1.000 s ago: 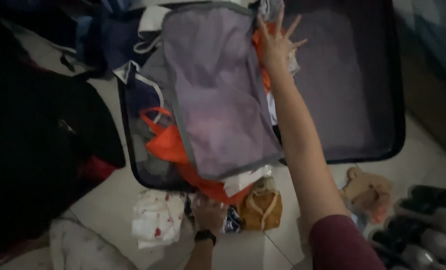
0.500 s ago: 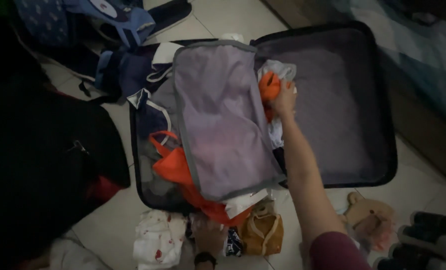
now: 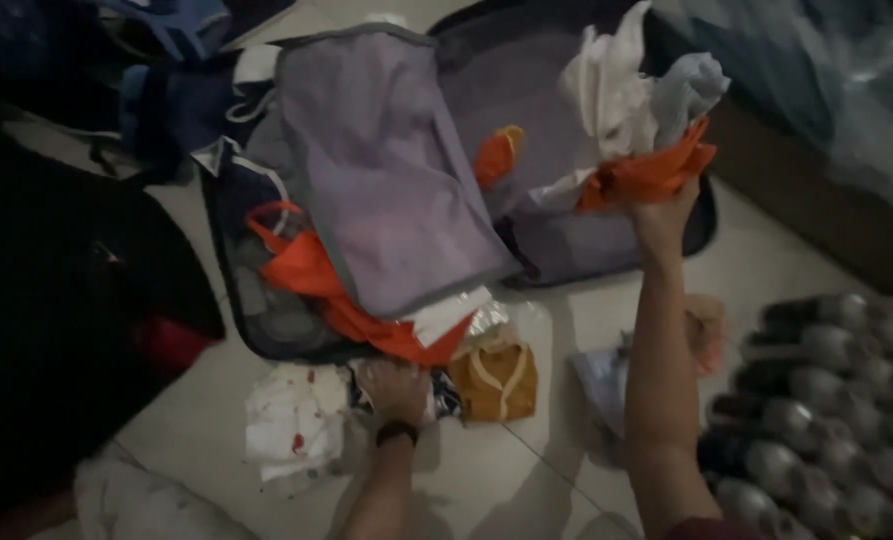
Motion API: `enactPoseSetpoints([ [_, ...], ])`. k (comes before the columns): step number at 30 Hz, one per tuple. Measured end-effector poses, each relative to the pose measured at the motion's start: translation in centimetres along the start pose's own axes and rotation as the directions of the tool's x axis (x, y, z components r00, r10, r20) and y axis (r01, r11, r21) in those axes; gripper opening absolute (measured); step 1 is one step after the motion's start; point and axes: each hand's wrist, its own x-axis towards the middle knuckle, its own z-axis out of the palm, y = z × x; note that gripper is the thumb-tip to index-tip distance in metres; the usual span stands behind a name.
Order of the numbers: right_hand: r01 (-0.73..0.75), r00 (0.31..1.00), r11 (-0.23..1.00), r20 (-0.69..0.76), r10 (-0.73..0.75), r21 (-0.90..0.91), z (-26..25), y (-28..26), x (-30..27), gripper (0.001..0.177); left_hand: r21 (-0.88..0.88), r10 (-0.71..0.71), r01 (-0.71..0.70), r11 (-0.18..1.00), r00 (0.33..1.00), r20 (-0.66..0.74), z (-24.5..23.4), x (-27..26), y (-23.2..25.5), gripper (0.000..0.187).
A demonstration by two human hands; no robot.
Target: Organizing and packing baby clothes and items into a suitcase on the floor.
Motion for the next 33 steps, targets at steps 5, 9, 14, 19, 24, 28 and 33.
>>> enactPoseSetpoints([
  [5,-0.010,0.994,1.000,-0.113,0.011,0.009,-1.6,-14.9,-9.4,0.071,0.007,0.048,-0.047,0.999,0.989,-0.137,-3.5,0.2,1.1,0.040],
  [9,-0.254,0.956,0.942,-0.206,0.210,-0.218,-4.7,-16.5,-18.7,0.034,-0.055,0.106,-0.109,0.993,0.993,-0.043,-5.0,-0.9,0.3,0.040],
  [14,-0.327,0.945,0.935,0.064,0.321,0.139,-6.7,-19.4,-28.8,0.023,-0.201,0.110,-0.144,0.969,0.980,-0.168,-9.4,-4.1,3.0,0.047],
  [19,-0.591,0.790,0.795,0.299,0.536,0.137,-1.1,-21.1,-36.5,0.078,-0.918,-0.035,-0.248,0.309,0.962,-0.271,-14.4,-8.6,7.5,0.056],
  [24,-0.824,0.259,0.381,0.319,0.911,-0.418,4.2,-19.6,-39.1,0.082,-0.771,0.223,0.030,0.636,0.949,0.222,-10.8,-11.2,9.0,0.065],
  [28,-0.566,0.262,0.372,0.268,0.927,-0.736,3.2,-11.5,-31.4,0.066,-0.360,0.286,-0.236,0.903,0.954,0.093,-7.8,-12.9,8.1,0.049],
  [33,-0.134,0.973,0.952,0.144,0.178,-0.274,10.5,-3.2,-13.3,0.024,-0.381,0.393,-0.415,0.827,0.909,-0.137,-4.5,-13.0,6.4,0.060],
])
